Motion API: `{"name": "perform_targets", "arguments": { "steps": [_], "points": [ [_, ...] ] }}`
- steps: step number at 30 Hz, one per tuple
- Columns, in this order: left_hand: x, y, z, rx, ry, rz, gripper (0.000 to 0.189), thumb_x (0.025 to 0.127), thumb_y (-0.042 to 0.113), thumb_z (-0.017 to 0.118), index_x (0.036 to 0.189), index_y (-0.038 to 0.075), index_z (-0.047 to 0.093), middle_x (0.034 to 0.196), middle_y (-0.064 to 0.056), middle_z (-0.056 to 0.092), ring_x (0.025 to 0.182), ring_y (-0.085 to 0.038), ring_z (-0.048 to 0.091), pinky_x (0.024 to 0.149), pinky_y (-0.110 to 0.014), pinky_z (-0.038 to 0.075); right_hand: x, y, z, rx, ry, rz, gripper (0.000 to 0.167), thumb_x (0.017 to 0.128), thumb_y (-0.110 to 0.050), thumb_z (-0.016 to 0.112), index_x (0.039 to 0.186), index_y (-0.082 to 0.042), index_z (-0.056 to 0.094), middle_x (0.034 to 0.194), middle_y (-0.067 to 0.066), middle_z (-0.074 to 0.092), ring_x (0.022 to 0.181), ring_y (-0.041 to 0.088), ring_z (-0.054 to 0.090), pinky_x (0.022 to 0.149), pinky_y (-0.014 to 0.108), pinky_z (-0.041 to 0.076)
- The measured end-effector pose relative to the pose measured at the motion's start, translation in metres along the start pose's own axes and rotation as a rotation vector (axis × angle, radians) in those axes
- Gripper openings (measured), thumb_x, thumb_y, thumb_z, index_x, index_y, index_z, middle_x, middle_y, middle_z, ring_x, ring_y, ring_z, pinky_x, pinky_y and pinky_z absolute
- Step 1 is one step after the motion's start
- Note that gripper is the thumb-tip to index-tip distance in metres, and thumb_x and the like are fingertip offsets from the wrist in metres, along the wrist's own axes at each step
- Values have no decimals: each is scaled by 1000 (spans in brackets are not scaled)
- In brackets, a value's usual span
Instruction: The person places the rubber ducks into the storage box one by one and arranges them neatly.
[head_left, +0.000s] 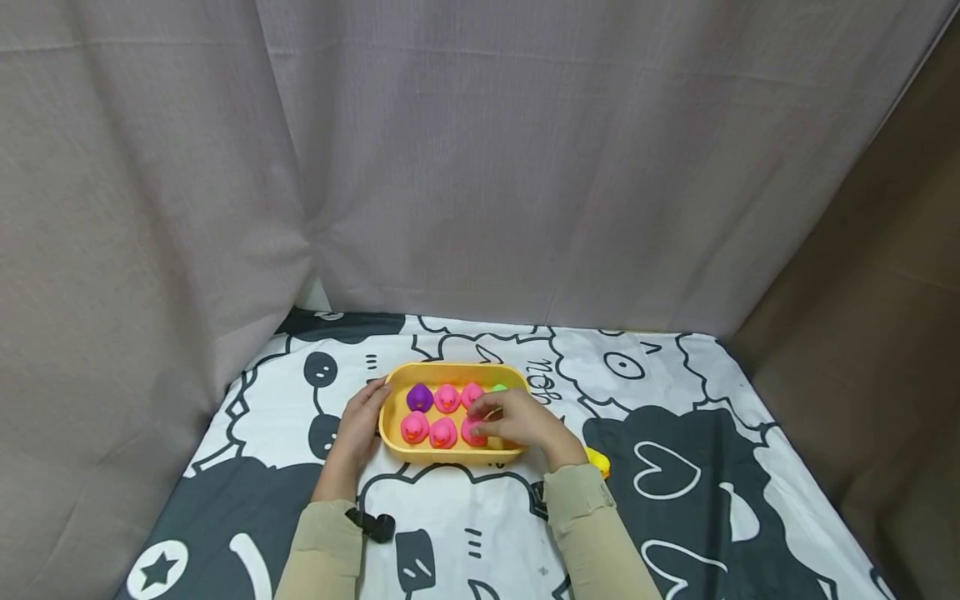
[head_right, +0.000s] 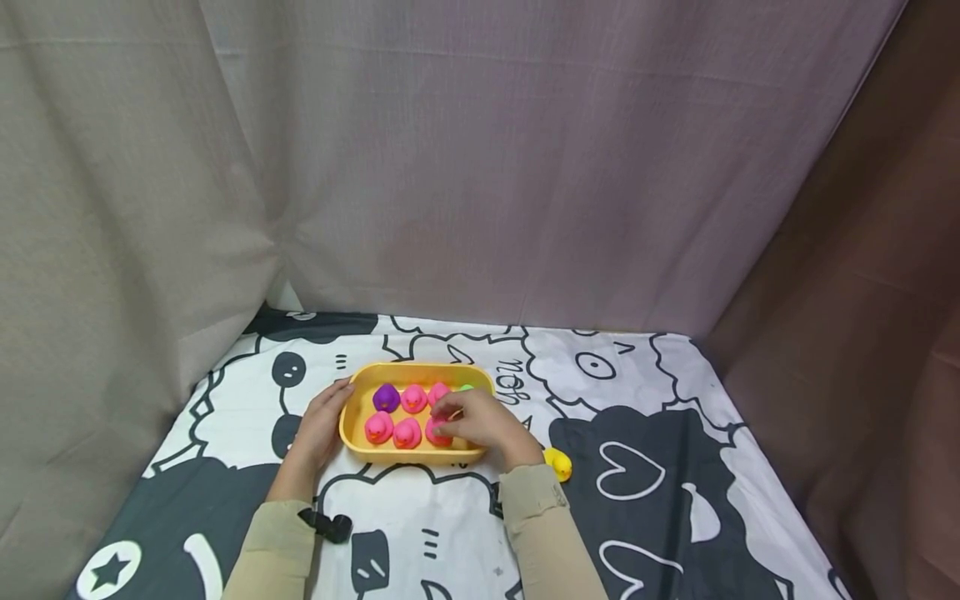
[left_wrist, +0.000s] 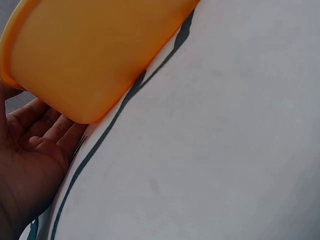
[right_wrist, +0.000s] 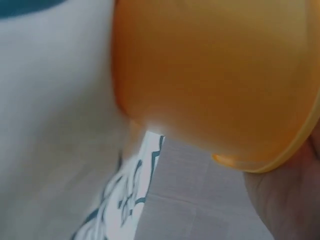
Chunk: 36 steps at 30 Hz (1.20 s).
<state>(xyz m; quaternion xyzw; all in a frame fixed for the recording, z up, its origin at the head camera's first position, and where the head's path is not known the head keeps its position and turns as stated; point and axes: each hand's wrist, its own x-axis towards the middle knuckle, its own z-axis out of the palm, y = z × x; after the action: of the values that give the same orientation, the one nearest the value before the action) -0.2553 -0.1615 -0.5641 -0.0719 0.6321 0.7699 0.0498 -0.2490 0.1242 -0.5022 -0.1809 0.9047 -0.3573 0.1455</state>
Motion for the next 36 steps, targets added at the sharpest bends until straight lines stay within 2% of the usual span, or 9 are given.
{"name": "perform_targets", "arguments": {
  "steps": [3,7,10,17,22,25,28,32,36],
  "points": [
    [0,-1,0,6,2,0,47,102,30,54,145,10,53,150,-10,47,136,-27,47,113,-38,41,-4,3,0,44,65,-56,28,91,-38,75,114,-21,76,103,-14,68,97,16,60,87,36,55],
    [0,-1,0,1,5,0,46,102,29,54,144,10,53,150,-10,47,136,-26,47,113,-38,41,-14,9,-7,141,206,-150,30,92,-43,73,111,-20,77,103,-10,71,97,15,63,88,36,56],
    [0,-1,0,-6,1,3,46,102,28,54,144,9,53,149,-11,47,136,-27,47,113,-38,41,-26,15,-18,188,279,-172,27,92,-43,72,108,-21,77,102,-5,73,95,16,65,87,36,58],
    [0,-1,0,-7,-2,-1,45,102,29,56,143,9,54,149,-11,48,136,-27,47,113,-39,41,-64,38,-54,163,319,-22,36,93,-48,70,113,-18,75,109,-5,71,100,17,65,92,39,57],
    [0,1,0,-5,-8,-8,46,102,29,56,144,9,53,149,-11,47,136,-28,47,113,-40,42,-88,56,-78,121,290,63,33,93,-41,72,115,-17,74,111,-2,71,100,21,64,89,41,56],
    [0,1,1,-8,-9,-15,46,103,29,56,144,9,53,149,-11,47,136,-27,47,113,-40,42,-101,68,-90,125,206,113,31,92,-34,75,118,-18,73,117,3,71,104,21,65,91,42,57],
    [1,1,2,-15,-11,-14,46,103,28,56,144,9,53,150,-11,47,136,-27,47,113,-39,42,-112,82,-99,184,96,150,34,91,-24,76,123,-13,71,123,11,69,109,25,66,94,41,57],
    [1,2,2,-12,-13,-22,47,103,29,55,145,9,51,151,-11,45,137,-27,46,113,-39,41,-119,102,-103,275,8,163,42,89,-18,77,128,-7,67,127,15,67,116,32,64,92,36,58],
    [2,1,-1,-5,0,-38,47,103,29,55,146,10,51,152,-10,45,136,-25,46,113,-37,42,-119,113,-102,274,-28,164,45,88,-18,78,130,-6,66,129,15,65,121,34,61,93,36,57]
  ]
}}
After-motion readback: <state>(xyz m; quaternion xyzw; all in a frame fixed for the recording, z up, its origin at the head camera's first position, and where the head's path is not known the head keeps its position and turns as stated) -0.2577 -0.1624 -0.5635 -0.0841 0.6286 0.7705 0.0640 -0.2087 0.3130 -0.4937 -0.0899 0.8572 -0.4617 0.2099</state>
